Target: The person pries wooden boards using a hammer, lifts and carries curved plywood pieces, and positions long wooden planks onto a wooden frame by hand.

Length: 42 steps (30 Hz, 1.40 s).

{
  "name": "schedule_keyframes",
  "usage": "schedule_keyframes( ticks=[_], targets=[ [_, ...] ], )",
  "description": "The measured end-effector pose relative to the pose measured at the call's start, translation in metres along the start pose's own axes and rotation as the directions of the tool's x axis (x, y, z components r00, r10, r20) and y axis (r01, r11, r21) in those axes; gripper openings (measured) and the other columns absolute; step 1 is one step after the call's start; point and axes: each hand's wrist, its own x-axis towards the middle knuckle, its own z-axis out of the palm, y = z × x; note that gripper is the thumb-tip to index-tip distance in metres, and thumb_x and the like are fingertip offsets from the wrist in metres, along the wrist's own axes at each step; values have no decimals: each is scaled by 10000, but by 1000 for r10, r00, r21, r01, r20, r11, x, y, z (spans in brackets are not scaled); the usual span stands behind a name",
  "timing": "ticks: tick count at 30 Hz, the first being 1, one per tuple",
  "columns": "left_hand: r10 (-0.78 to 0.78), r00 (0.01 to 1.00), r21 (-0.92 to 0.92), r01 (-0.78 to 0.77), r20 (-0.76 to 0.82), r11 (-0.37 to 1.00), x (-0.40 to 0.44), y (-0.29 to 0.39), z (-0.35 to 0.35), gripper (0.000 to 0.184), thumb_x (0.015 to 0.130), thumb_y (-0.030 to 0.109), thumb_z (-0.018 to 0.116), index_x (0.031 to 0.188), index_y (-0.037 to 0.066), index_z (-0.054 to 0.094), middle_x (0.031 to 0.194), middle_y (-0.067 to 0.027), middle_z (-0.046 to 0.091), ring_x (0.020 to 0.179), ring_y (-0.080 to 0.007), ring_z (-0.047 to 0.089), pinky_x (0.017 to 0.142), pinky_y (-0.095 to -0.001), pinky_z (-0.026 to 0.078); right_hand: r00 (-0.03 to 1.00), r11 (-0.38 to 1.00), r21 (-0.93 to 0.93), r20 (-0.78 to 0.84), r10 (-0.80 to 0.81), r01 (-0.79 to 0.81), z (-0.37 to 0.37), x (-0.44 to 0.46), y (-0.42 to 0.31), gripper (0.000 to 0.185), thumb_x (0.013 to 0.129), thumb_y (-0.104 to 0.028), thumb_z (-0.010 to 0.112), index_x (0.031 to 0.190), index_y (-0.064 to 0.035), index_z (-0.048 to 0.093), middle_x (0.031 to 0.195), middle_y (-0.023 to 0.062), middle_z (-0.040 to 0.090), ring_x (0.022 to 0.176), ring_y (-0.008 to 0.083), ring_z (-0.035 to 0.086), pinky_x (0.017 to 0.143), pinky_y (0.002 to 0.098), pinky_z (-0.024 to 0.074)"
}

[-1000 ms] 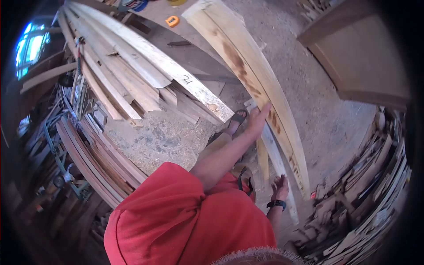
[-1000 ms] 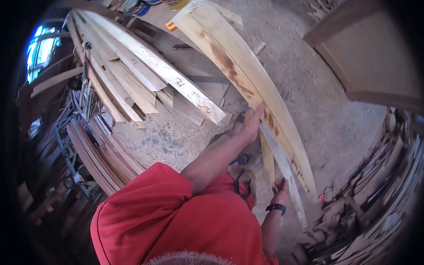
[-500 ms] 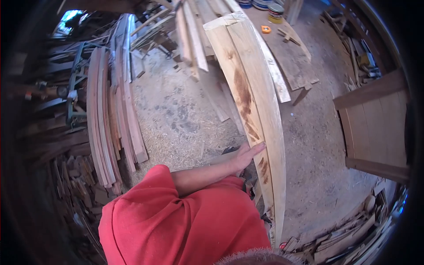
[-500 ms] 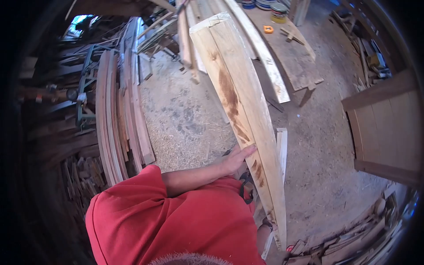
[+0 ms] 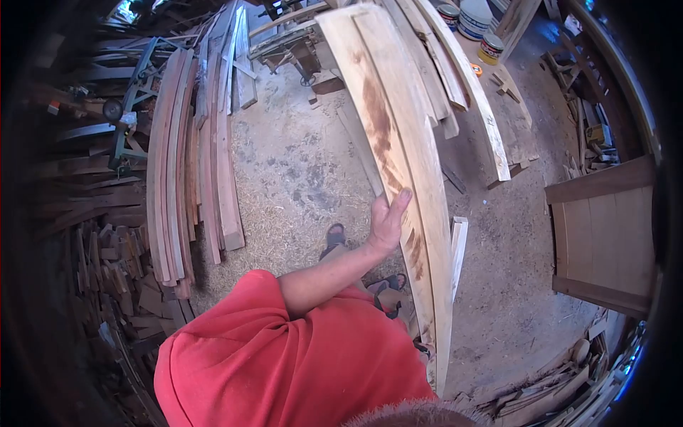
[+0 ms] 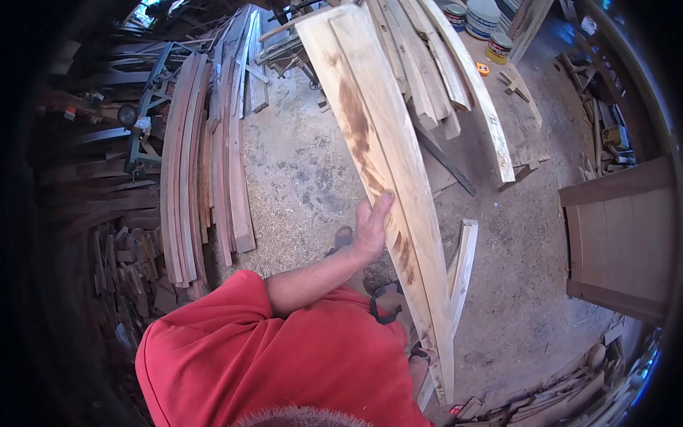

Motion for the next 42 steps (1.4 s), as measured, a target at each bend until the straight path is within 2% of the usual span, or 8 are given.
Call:
schedule_keyframes(
  ticks=[11,13,15,19,22,30,33,42],
  targets=[
    [171,976,-257,-202,-139,945,143,129,-170,609,979,488,577,1192,-82,562,1043,-122,644,968,-161,563,891,-314,440,895,714,-592,29,-445,374,67,-180,143,803,971,-551,500,1438,85,354,1463,283,411,1335,390,436,1141,447,316],
    [160,979,-256,-189,-128,948,160,154,-213,609,976,492,581,1181,-81,568,1038,-123,641,968,-165,563,896,-316,442,706,336,-767,207,-678,547,84,-218,161,788,977,-539,502,1431,91,370,1457,287,418,1331,391,439,1144,442,312],
    [148,983,-242,-170,-109,955,175,174,-246,610,973,496,586,1170,-81,573,1033,-124,638,968,-168,563,901,-318,444,214,-295,-569,662,-718,767,101,-212,166,665,1008,-441,505,1406,85,424,1390,290,491,1310,398,449,1139,460,298],
    [190,969,-295,-230,-158,927,214,187,-308,537,979,475,576,1158,-32,578,999,-128,615,919,-178,584,833,-329,500,9,-499,-132,970,-241,856,203,-227,190,584,949,-448,576,1286,29,571,1237,262,602,1200,417,527,1033,452,402],
    [207,962,-343,-258,-178,903,233,205,-346,529,983,444,562,1173,-49,544,1000,-163,597,915,-218,626,716,-341,576,344,-315,-284,927,152,906,284,-262,221,546,900,-463,611,1184,3,615,1059,248,652,1022,393,607,872,447,469],
    [-90,769,-65,63,-633,996,328,253,-432,443,1017,285,550,1230,-101,509,1104,-198,611,1000,-260,646,885,-374,562,238,-349,-133,931,278,928,397,-254,333,586,855,-574,585,967,-2,643,874,275,639,833,434,615,754,462,469],
    [203,843,-39,-255,-499,966,411,207,-506,416,1013,257,577,1242,-88,538,1085,-160,635,995,-210,641,874,-321,530,318,-368,-185,883,344,911,449,-256,371,602,857,-589,572,972,-4,655,846,276,639,814,442,617,745,473,472],
    [26,810,9,-26,-586,1000,603,183,-547,385,967,306,658,1134,-40,622,887,-81,630,757,-141,548,699,-319,467,425,-329,-317,837,345,890,559,-344,407,740,883,-666,503,1121,8,695,992,293,687,1011,430,654,898,449,488]
  ],
)
